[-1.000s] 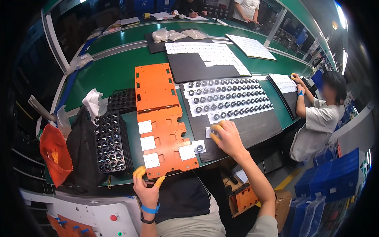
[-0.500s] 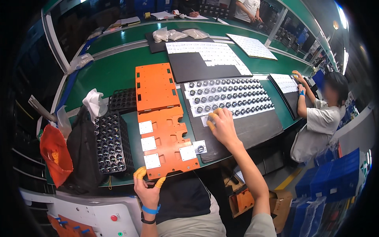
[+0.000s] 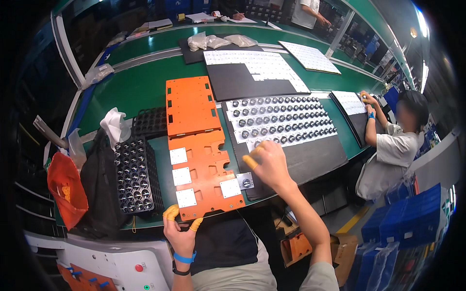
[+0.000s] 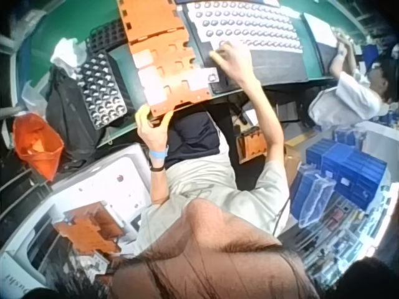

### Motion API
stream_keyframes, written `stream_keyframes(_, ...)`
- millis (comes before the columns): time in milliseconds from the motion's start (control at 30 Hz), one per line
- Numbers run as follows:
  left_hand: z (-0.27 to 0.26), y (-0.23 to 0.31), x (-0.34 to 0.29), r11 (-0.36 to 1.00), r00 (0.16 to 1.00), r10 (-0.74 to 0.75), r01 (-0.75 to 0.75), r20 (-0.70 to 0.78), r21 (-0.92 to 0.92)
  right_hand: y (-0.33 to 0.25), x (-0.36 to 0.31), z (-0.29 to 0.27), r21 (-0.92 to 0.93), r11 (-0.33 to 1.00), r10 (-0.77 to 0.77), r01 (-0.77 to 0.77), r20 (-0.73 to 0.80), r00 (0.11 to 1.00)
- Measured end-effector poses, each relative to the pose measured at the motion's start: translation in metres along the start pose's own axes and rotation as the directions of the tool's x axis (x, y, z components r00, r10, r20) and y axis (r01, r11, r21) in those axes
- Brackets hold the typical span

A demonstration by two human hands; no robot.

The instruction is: The person places small cylindrical components into an orange fixture, then uses a press machine to secure them. They repeat this process, picking components from a tray and placing them into the fixture before pressing.

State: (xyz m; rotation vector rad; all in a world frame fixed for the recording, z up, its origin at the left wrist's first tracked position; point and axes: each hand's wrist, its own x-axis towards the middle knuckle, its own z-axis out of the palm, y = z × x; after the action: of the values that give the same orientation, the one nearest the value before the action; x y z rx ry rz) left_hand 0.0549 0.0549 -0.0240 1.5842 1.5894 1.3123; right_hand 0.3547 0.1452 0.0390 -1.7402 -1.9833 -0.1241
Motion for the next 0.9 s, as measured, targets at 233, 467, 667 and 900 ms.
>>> stream_keyframes(233, 0.000, -0.002, 0.000, 1.000, 1.000, 0.004, -0.004, 0.014, 0.015, -0.028, -0.023, -0.016, -0.098, 0.995, 0.017, 0.007, 0.247, 0.969)
stream_keyframes(467, 0.000, -0.001, 0.001, 1.000, 1.000, 0.019, -0.019, 0.008, 0.005, -0.036, -0.028, -0.020, -0.093, 0.995, -0.003, 0.028, 0.269, 0.963)
stream_keyframes(667, 0.000, -0.001, 0.001, 1.000, 1.000, 0.008, -0.008, 0.018, -0.007, -0.015, -0.008, -0.018, -0.141, 0.986, -0.054, 0.085, 0.207, 0.977)
stream_keyframes(900, -0.003, 0.002, 0.002, 1.000, 0.999, -0.015, 0.015, 0.039, 0.017, 0.011, 0.023, 0.006, -0.063, 0.978, -0.185, 0.197, 0.160, 0.970)
